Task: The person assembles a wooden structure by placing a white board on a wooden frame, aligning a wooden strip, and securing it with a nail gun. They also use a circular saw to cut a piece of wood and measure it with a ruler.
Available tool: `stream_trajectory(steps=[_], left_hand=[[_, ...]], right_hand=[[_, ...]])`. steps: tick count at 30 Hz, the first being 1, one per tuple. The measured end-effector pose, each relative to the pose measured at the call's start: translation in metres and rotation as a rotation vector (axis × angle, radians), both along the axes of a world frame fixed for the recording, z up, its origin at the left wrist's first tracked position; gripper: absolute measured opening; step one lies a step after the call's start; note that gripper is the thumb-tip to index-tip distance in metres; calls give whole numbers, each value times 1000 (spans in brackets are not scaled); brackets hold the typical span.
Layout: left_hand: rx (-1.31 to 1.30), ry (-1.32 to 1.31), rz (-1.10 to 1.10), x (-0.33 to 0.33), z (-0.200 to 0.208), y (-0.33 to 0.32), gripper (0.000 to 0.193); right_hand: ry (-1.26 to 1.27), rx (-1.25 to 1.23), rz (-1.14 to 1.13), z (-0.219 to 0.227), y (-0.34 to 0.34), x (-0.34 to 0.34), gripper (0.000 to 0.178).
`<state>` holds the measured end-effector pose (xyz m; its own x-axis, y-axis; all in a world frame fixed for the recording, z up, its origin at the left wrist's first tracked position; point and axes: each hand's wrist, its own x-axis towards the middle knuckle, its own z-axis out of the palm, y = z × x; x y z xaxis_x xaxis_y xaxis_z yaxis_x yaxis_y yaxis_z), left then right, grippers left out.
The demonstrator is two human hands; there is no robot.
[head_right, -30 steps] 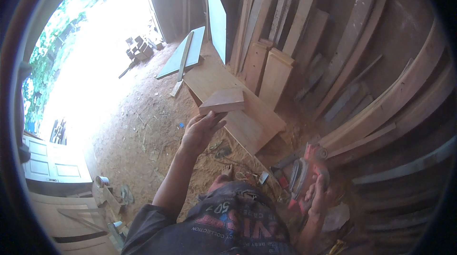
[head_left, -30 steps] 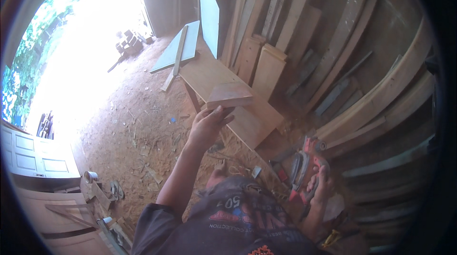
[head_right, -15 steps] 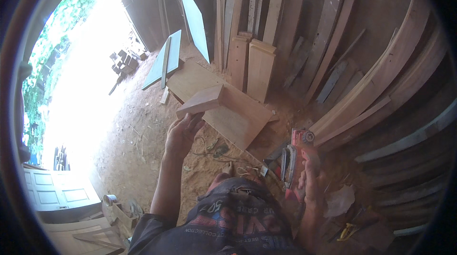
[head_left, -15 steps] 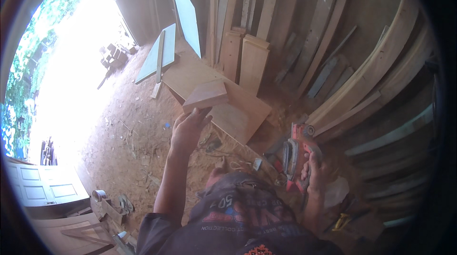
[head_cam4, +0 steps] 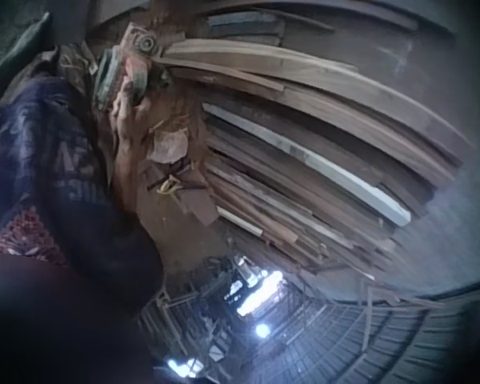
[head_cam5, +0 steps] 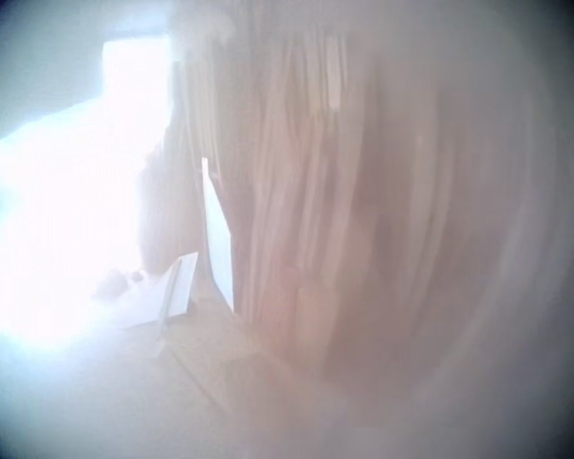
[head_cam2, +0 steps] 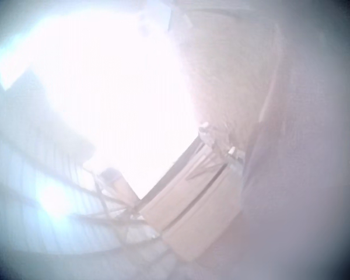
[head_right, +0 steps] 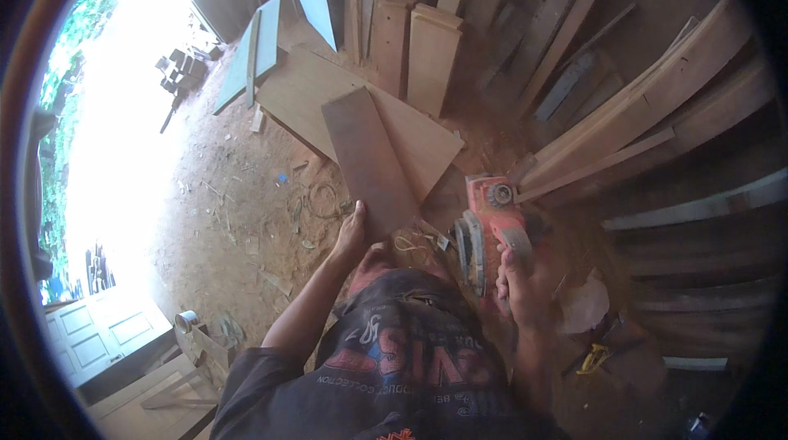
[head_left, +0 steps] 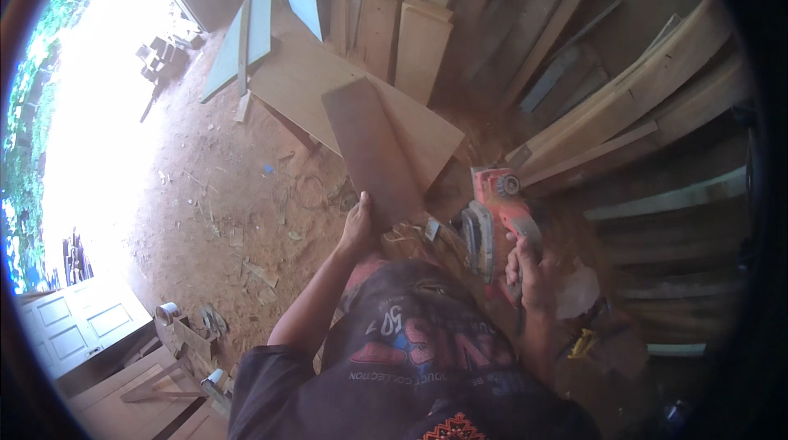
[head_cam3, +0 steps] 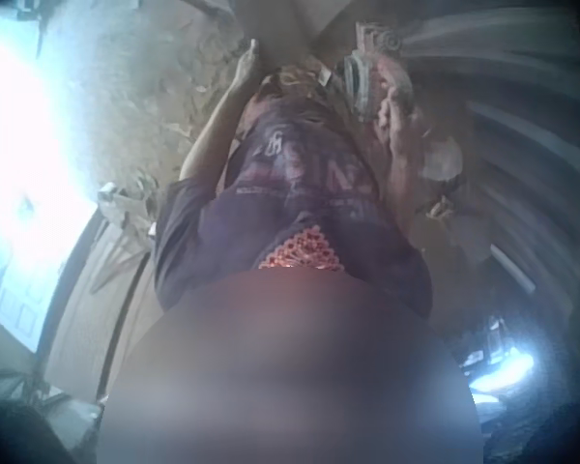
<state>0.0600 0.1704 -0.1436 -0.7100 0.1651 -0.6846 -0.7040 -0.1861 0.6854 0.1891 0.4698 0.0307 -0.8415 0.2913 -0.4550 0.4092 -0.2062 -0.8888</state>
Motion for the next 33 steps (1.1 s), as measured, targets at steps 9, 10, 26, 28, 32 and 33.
stream_trajectory(steps=[9, 10, 26, 28, 32, 33], left_hand=[[-146, 85, -260, -55, -2, -42, 62], [-101, 47, -218, -70, 0, -42, 65], [-1088, 480, -152, -77, -7, -23, 91], [-1059, 830, -448, -66, 15, -20, 98], [-989, 1064, -959, -53, 27, 4, 95], [-1050, 1111, -1006, -58, 24, 8, 92]], right_hand=[[29, 13, -20, 16, -15, -1, 37], [18, 26, -40, 16, -16, 0, 38], [-13, 144, -335, -9, -34, 15, 40], [-14, 95, -324, -8, -34, 15, 33], [-69, 109, -270, -5, -28, 15, 32], [-86, 118, -252, -5, -27, 15, 33]])
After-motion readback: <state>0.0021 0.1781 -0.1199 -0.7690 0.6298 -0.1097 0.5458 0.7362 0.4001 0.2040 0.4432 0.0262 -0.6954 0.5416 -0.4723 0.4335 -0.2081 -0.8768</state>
